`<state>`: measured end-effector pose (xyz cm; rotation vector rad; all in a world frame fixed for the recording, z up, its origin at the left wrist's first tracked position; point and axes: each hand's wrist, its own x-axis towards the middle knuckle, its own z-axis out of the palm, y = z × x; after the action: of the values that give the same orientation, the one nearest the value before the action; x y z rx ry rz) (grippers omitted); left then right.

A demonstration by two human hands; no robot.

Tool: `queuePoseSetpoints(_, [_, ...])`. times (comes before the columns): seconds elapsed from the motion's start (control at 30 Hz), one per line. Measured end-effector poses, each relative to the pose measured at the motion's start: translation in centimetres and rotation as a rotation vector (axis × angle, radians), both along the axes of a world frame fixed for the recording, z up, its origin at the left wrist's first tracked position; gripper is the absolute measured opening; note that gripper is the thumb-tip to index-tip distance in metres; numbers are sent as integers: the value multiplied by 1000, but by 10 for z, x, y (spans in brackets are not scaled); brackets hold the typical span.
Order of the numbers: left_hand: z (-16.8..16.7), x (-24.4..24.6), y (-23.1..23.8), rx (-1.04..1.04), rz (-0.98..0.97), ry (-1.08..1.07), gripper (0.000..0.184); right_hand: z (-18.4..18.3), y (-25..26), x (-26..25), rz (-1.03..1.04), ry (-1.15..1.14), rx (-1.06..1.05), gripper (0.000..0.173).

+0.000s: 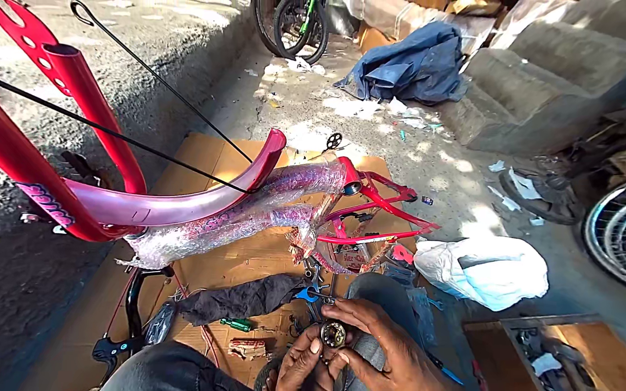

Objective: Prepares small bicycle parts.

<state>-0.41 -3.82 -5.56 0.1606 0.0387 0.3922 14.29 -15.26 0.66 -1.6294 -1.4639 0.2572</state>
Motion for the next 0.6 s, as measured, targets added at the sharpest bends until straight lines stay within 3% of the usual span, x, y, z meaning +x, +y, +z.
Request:
queuePoseSetpoints(0.23, [6, 0, 1, -8, 127, 94, 24, -7, -14, -23, -25, -268, -40, 57])
queuePoseSetpoints(0.4, [7, 2, -2, 2, 127, 137, 24, -14, -16, -26, -71, -62, 65, 59])
queuePoseSetpoints(0.53, [11, 3, -1, 27, 162, 180, 21, -15, -13, -32, -127, -206, -7, 60])
queuePoseSetpoints(0.6, [9, 2, -1, 50, 178, 217, 21, -15, -12, -38, -129, -162, -12, 58])
